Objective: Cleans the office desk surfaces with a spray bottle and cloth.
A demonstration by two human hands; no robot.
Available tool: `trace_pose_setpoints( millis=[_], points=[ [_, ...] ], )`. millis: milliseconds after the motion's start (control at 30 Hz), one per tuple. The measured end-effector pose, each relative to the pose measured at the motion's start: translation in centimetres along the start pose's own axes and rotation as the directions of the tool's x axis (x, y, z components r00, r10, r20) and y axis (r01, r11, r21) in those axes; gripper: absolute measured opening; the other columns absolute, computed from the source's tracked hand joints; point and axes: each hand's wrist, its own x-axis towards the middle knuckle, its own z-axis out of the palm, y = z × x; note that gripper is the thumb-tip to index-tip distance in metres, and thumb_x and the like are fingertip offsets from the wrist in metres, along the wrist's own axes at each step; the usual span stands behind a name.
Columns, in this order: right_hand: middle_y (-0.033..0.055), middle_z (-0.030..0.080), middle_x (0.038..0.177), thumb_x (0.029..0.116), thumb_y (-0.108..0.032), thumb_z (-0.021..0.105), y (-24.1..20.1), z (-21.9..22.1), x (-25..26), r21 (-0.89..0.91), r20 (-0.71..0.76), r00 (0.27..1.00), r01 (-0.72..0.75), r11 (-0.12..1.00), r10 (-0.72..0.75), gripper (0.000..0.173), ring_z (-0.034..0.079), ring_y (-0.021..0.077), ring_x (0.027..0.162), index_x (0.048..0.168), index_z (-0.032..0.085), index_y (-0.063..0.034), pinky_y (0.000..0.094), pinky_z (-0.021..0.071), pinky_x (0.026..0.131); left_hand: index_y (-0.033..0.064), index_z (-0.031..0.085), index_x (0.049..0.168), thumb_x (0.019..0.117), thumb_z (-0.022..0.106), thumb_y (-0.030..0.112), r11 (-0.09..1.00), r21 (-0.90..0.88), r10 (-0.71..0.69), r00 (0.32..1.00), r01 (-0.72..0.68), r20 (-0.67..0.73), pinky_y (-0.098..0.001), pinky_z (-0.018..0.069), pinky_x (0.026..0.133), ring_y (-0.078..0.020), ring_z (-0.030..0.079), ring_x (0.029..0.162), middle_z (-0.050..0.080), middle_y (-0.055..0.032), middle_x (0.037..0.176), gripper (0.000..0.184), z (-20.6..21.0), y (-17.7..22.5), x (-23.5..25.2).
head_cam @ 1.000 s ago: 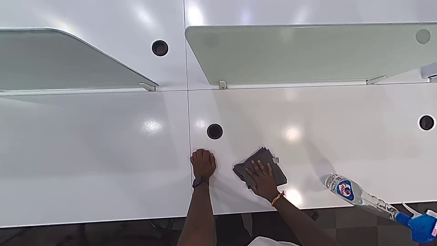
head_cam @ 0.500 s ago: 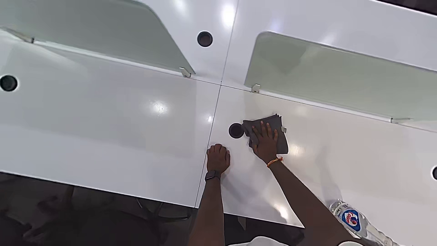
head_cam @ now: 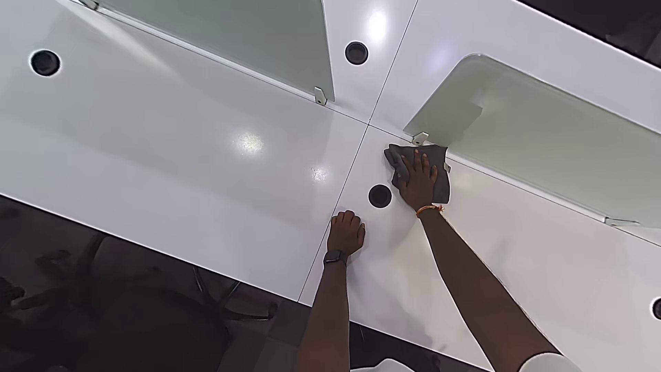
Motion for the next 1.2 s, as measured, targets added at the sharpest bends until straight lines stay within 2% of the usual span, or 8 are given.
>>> trace_pose_setpoints(
  millis=[167, 300, 400, 633, 733, 833, 1000, 1200],
  points=[
    [0.0052, 0.053, 0.149, 0.1076, -0.053, 0.037, 2.1, -7.1, -1.6, 0.778, 0.234, 0.91, -0.387, 0.495, 0.343, 0.061, 0.051, 0.0191, 0.137, 0.153, 0.041, -0.0132, 0.0467, 0.0439, 0.113, 0.0104, 0.07, 0.099, 0.0997, 0.042, 0.039, 1.0, 0.004, -0.01, 1.0, 0.01, 0.019, -0.0515, 0.0484, 0.093, -0.0335, 0.063, 0.11, 0.068, -0.0131, 0.112, 0.04, 0.0, 0.0, 0.0],
    [-0.0018, 0.071, 0.112, 0.1076, -0.05, 0.017, 4.1, -11.2, -5.9, 0.911, 0.138, 0.946, -0.004, -0.412, 0.294, 0.052, 0.067, 0.0144, 0.106, 0.118, 0.061, -0.0247, 0.0434, 0.0576, 0.09, 0.0113, 0.07, 0.097, 0.0995, 0.042, 0.041, 1.0, 0.024, -0.003, 1.0, 0.003, -0.011, -0.0512, 0.0488, 0.091, -0.0329, 0.063, 0.107, 0.068, -0.0122, 0.11, 0.041, 0.3, -0.1, -0.1],
    [0.0005, 0.075, 0.099, 0.1031, -0.061, 0.011, 3.8, -11.3, -11.5, 0.832, 0.205, 0.88, 0.074, -0.549, 0.429, 0.066, 0.072, 0.0169, 0.094, 0.109, 0.064, -0.0227, 0.045, 0.0615, 0.079, 0.0114, 0.07, 0.097, 0.0988, 0.043, 0.041, 0.999, 0.036, 0.003, 1.0, -0.002, -0.022, -0.051, 0.0488, 0.091, -0.0331, 0.063, 0.107, 0.068, -0.0122, 0.109, 0.04, 0.5, -0.2, -0.1],
    [0.0175, 0.052, 0.144, 0.1105, -0.045, 0.026, 5.9, -7.7, -19.7, 0.892, 0.357, 0.322, -0.396, -0.217, 0.877, 0.056, 0.056, 0.0284, 0.123, 0.152, 0.038, -0.0092, 0.0484, 0.047, 0.093, 0.0077, 0.07, 0.096, 0.0987, 0.043, 0.04, 0.999, 0.039, 0.016, 0.998, -0.014, -0.054, -0.0546, 0.0483, 0.089, -0.038, 0.063, 0.107, 0.067, -0.0171, 0.11, 0.043, 0.3, -0.1, 0.0],
    [0.0269, 0.056, 0.131, 0.1041, -0.011, 0.049, 6.5, -8.4, -20.8, 0.77, -0.186, 0.546, -0.435, 0.466, 0.817, 0.035, 0.059, 0.0285, 0.118, 0.131, 0.051, 0.0102, 0.0389, 0.052, 0.094, 0.0072, 0.07, 0.096, 0.0986, 0.043, 0.041, 0.999, 0.053, 0.016, 0.998, -0.013, -0.056, -0.0551, 0.0488, 0.088, -0.0389, 0.063, 0.107, 0.067, -0.0178, 0.11, 0.043, 0.3, 0.0, -0.1],
    [0.0188, 0.064, 0.133, 0.0991, -0.022, 0.055, 5.7, -8.4, -18.9, 0.355, -0.274, 0.914, -0.192, 0.915, 0.298, 0.034, 0.056, 0.0322, 0.131, 0.124, 0.068, -0.0019, 0.0504, 0.0447, 0.112, 0.0079, 0.07, 0.096, 0.0986, 0.042, 0.041, 0.998, 0.061, 0.013, 0.999, -0.01, -0.048, -0.0541, 0.0487, 0.089, -0.0376, 0.063, 0.108, 0.067, -0.0166, 0.111, 0.043, 0.3, -0.1, 0.0],
    [0.0112, 0.016, 0.172, 0.0811, -0.092, 0.033, 2.8, -1.4, -14.7, -0.121, 0.162, 0.986, -0.031, 0.992, 0.051, 0.098, 0.007, 0.0394, 0.158, 0.162, 0.03, -0.0364, 0.073, 0.0035, 0.12, 0.0091, 0.07, 0.097, 0.0989, 0.042, 0.042, 0.998, 0.062, 0.006, 0.999, -0.003, -0.045, -0.0531, 0.0495, 0.089, -0.0369, 0.063, 0.108, 0.068, -0.0157, 0.11, 0.043, 0.2, 0.1, -0.1],
    [0.0104, 0.015, 0.172, 0.0992, -0.068, 0.022, 2.1, 0.4, -11.7, -0.19, 0.048, 0.989, -0.131, 0.973, 0.143, 0.077, 0.009, 0.0367, 0.159, 0.164, 0.025, -0.0266, 0.0714, 0.0053, 0.121, 0.0086, 0.07, 0.096, 0.099, 0.042, 0.041, 0.999, 0.053, 0.015, 0.998, -0.012, -0.058, -0.0534, 0.05, 0.088, -0.037, 0.064, 0.106, 0.068, -0.0157, 0.11, 0.043, 0.1, 0.2, 0.0]
  ],
)
